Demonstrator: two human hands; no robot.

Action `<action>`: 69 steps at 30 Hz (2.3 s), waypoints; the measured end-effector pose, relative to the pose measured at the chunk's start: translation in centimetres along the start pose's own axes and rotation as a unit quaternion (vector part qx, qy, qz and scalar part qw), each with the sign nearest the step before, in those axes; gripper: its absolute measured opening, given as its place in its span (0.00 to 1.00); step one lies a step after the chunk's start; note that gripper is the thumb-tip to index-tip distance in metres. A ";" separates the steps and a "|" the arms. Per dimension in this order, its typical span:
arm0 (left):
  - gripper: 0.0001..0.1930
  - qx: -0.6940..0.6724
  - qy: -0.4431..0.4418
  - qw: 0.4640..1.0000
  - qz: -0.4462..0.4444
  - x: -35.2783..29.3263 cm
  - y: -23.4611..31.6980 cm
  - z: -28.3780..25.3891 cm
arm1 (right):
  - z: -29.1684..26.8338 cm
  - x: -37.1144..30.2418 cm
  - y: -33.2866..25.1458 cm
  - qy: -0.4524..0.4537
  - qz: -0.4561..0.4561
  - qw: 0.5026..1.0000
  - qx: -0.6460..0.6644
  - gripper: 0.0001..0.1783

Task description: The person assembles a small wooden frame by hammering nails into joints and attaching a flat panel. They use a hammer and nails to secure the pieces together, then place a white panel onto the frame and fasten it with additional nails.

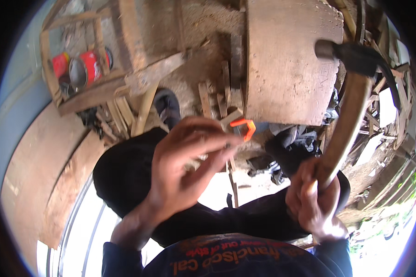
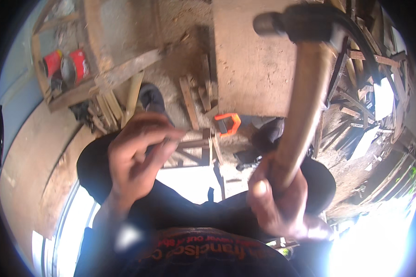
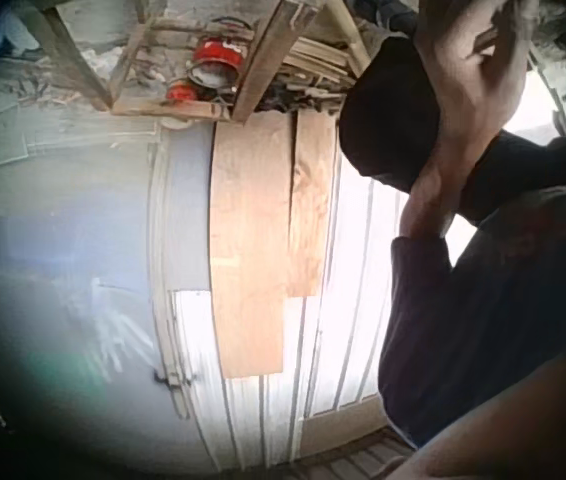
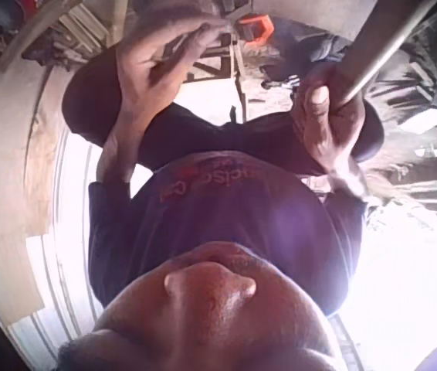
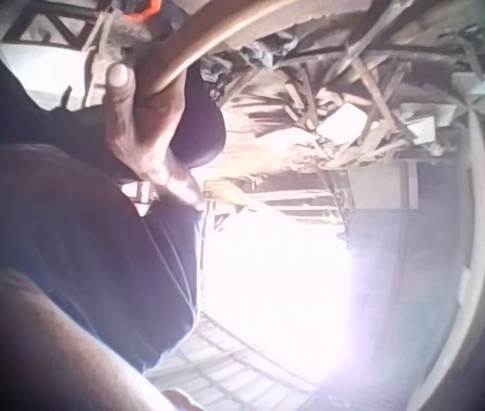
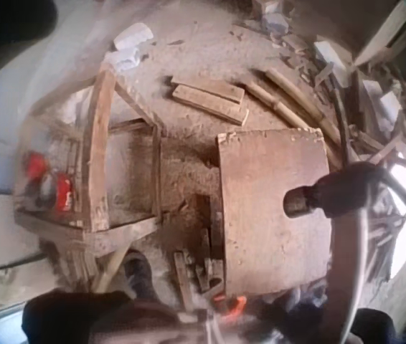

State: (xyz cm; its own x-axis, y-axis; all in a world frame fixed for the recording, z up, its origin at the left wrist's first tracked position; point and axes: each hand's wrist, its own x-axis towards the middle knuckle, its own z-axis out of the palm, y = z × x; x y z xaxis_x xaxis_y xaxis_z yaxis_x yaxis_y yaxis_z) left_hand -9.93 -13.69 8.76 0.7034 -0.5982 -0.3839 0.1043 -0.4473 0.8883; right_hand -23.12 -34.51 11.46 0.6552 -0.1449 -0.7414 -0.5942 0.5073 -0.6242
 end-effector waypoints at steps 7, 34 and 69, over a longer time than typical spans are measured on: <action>0.08 -0.199 0.137 0.966 -0.098 -2.0 3.2 7.4 | 1.9 0.4 -1.5 -0.016 -0.053 0.974 -0.220 0.15; 0.14 -0.326 0.706 0.462 -0.426 -57.7 22.3 22.8 | -8.5 -19.0 -3.0 -0.224 -0.052 0.935 -0.270 0.10; 0.37 -0.089 0.784 0.383 -0.480 -42.2 -39.5 25.0 | 6.2 5.7 36.2 -0.505 -0.230 0.741 -0.378 0.12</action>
State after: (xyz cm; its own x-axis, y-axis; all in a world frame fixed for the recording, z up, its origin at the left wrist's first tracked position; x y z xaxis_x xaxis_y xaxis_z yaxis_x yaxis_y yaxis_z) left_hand -61.28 12.63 -16.48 -0.1758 0.9829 -0.0550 0.7923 0.1745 0.5846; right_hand -38.00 -11.69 -13.90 0.6587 0.7478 -0.0828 -0.0413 -0.0740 -0.9964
